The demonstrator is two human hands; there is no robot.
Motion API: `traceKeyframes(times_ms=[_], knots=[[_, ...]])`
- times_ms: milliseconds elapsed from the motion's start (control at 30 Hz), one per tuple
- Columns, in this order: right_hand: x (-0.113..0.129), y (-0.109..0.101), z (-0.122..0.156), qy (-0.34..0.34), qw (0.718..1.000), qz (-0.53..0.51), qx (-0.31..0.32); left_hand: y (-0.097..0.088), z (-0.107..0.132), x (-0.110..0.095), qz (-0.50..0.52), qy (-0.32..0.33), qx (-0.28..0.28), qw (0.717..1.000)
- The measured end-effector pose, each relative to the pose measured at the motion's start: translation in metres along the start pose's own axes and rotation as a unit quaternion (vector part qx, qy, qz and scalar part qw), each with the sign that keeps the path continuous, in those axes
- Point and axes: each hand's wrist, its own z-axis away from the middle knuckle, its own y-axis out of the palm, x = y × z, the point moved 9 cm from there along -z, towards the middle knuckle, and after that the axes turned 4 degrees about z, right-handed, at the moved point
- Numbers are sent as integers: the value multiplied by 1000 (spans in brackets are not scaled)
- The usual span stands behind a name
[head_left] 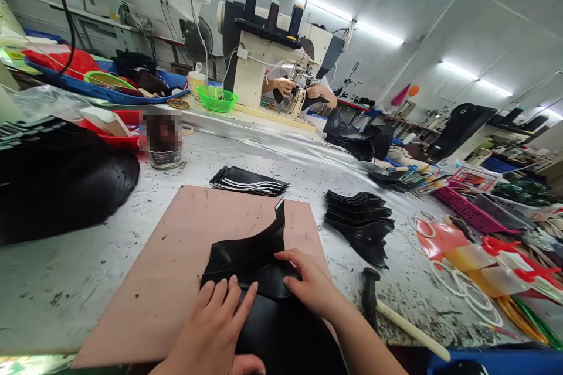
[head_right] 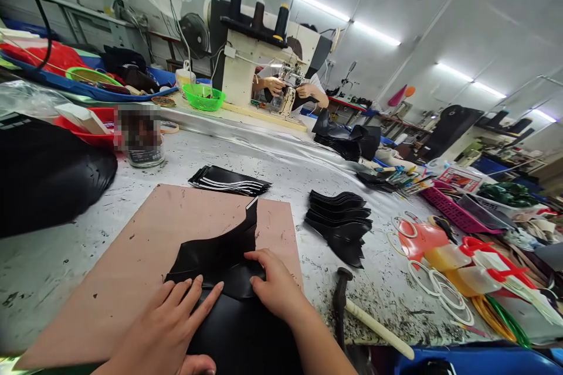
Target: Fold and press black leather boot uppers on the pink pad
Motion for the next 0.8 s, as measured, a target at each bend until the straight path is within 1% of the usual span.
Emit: traceKeyframes(times_ms=[33, 100, 133, 200, 300, 400, 467, 600, 700, 800], knots=[[-1, 0, 0, 1, 1000, 1, -2, 0, -2, -1, 11, -5, -3, 1000], [-3, 1, 0, 3, 1000, 3, -7, 1, -6, -7, 32, 10, -2, 999], [-2, 1, 0, 3, 1000, 3, -9, 3, -8, -10, 39, 20, 7, 999], [-1, 1, 0, 3, 1000, 3, -14, 7, -11, -15, 56, 33, 33, 997], [0, -3, 0, 10, 1000, 4, -25, 12, -17, -18, 75, 24, 80, 994], [-12, -12, -1, 51, 998, -9, -33, 15, -22, -20, 83, 14, 126, 989], [-24, -17, 0, 86, 996, -34, -17, 17, -24, -21, 91, 10, 156, 984], [-43, -19, 5, 131, 987, -92, 26, 23, -25, -32, 111, 50, 201, 972], [-50, -18, 7, 139, 984, -106, 22, 27, -26, -35, 115, 42, 212, 970], [-51, -19, 6, 124, 989, -84, -6, 29, -29, -40, 105, 51, 213, 970]])
